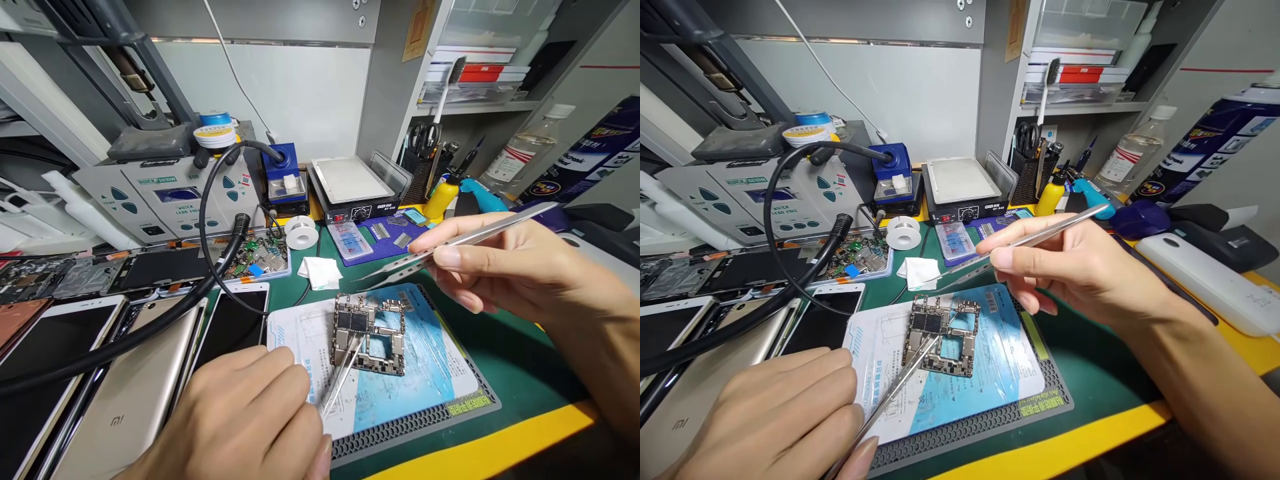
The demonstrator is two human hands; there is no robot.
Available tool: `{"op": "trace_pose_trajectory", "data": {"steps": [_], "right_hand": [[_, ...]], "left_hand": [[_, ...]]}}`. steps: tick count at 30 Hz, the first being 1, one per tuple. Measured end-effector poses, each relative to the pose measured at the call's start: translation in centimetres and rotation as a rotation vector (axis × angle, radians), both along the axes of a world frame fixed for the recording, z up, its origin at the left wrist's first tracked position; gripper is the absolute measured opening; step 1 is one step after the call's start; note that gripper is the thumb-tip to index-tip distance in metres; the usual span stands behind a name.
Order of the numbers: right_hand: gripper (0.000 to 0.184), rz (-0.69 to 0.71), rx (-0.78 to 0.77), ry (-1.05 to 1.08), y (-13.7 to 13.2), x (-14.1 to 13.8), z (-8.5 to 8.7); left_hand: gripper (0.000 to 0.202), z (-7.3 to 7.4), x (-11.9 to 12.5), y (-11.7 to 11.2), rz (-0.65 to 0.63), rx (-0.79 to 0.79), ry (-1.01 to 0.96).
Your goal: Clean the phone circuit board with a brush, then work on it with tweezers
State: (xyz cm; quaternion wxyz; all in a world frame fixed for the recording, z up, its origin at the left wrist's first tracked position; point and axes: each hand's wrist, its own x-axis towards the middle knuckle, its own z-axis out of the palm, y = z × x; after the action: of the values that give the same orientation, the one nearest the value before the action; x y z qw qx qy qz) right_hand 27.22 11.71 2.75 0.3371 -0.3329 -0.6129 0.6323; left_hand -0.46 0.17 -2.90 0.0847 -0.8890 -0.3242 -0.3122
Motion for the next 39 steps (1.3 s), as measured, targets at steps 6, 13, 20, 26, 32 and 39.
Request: {"op": "trace_pose_trajectory", "data": {"steps": [6, 13, 20, 26, 32, 39], "right_hand": [[0.008, -0.022, 0.11, -0.054, -0.3, -0.2, -0.3], [0.009, -0.006, 0.168, -0.128, -0.6, 0.3, -0.7], [0.008, 0.006, 0.212, -0.174, -0.7, 0.2, -0.7], [0.007, -0.006, 0.212, -0.193, -1.0, 0.0, -0.5], [0.009, -0.026, 0.215, -0.212, -1.1, 0.0, -0.3], [0.009, -0.02, 0.197, -0.204, -1.1, -0.1, -0.4]], "left_hand": [[0.027, 0.0, 0.1, 0.0, 0.003, 0.026, -0.012], [0.027, -0.1, 0.2, 0.0, 0.017, 0.031, -0.003], [0.027, -0.3, 0.2, 0.1, 0.018, 0.048, -0.005], [0.027, -0.2, 0.2, 0.0, 0.013, 0.039, -0.01], [0.027, -0.2, 0.1, 0.0, 0.004, 0.019, -0.019], [0.028, -0.1, 0.1, 0.0, 0.005, 0.023, -0.015]]}}
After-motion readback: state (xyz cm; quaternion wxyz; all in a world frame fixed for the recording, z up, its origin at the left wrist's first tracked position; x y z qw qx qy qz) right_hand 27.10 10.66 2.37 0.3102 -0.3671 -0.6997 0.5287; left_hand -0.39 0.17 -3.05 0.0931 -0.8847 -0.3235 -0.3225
